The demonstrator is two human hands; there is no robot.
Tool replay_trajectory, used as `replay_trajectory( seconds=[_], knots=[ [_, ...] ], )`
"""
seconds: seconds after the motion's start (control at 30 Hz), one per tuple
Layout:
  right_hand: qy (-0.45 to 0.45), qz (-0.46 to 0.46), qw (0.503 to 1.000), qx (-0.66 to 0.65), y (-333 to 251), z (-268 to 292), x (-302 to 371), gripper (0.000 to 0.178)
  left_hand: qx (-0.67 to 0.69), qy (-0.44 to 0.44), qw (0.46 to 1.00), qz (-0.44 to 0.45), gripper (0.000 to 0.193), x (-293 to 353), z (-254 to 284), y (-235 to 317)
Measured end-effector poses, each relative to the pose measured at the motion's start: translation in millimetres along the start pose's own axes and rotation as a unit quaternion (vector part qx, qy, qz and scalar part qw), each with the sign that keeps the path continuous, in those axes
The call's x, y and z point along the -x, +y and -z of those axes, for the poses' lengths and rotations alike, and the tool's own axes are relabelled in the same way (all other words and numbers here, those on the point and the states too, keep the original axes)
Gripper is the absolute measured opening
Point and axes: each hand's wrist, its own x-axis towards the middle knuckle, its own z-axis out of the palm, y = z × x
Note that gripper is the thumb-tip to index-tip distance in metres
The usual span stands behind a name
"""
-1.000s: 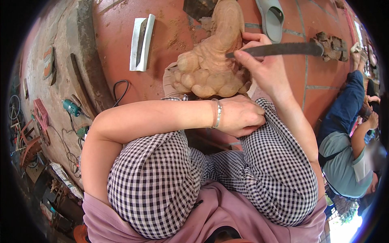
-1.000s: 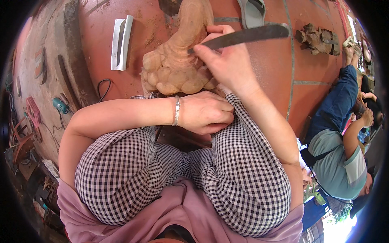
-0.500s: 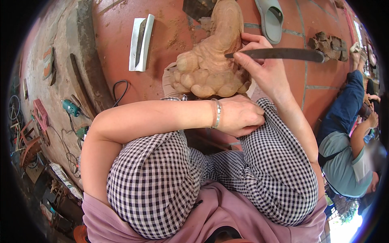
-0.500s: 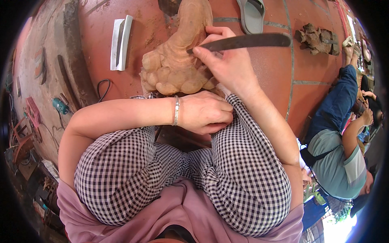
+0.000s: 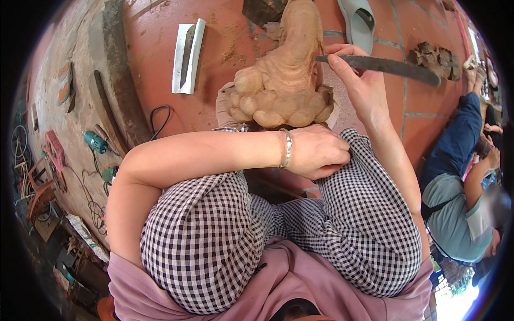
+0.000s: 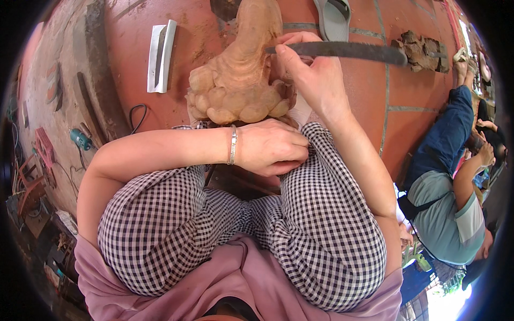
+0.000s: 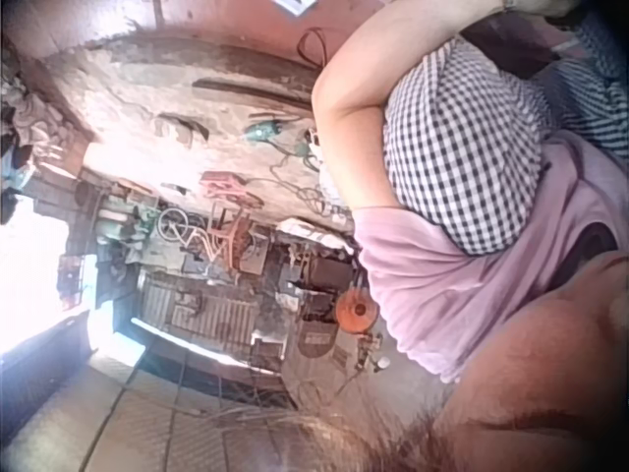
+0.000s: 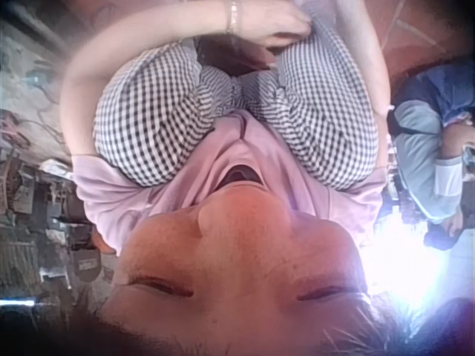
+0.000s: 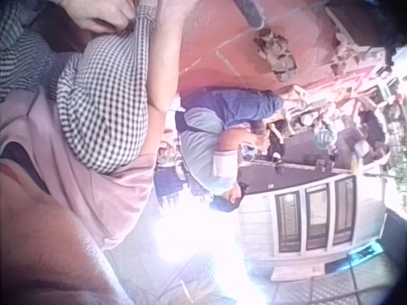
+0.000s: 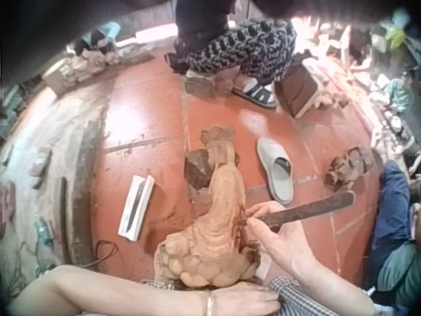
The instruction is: The person sits on the floor and carves a wooden figurine using a chisel and mallet. They repeatedly strike the chisel to shape the wood and occasionally rotate the object to access different sides.
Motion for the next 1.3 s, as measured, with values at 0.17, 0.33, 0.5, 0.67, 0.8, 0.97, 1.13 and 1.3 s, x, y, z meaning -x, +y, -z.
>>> replay_trajectory(
  seconds=[0.17, 0.33, 0.5, 0.67, 0.8, 0.97, 1.13, 1.3],
  knots=[
    [-0.002, -0.001, 0.998, -0.064, -14.9, -10.5, 18.0, 0.016, 0.011, 0.008, 1.0, 0.003, 0.013, 1.1, 0.3, 0.4],
    [-0.049, 0.145, 0.988, 0.035, -6.0, -21.9, 18.3, 0.015, 0.005, 0.001, 1.0, 0.009, 0.013, 1.2, 0.6, 1.3],
    [-0.064, 0.08, 0.995, 0.013, -8.9, -13.7, 14.7, 0.015, -0.001, 0.0, 1.0, 0.004, 0.014, 1.5, -0.2, -0.2],
    [-0.07, 0.15, 0.984, 0.07, -14.6, -15.9, 14.6, 0.012, 0.0, 0.001, 1.0, 0.008, 0.014, 1.2, -0.8, -0.3],
    [-0.088, 0.035, 0.994, -0.048, -9.3, -9.1, 13.1, 0.012, 0.003, 0.001, 1.0, 0.012, 0.014, 0.1, 1.5, 1.4],
    [-0.079, 0.121, 0.989, 0.035, -4.7, -13.2, 11.8, 0.008, 0.002, 0.003, 1.0, 0.003, 0.013, 1.0, -2.6, -3.4],
    [-0.08, 0.018, 0.993, -0.091, -1.1, -8.5, 10.3, 0.007, 0.008, 0.015, 1.0, 0.002, 0.012, 3.3, -2.9, -1.6],
    [-0.086, -0.038, 0.991, -0.099, -11.2, -6.4, 10.9, 0.006, -0.007, 0.003, 1.0, 0.001, 0.012, 2.1, -4.6, -2.8]
  ],
)
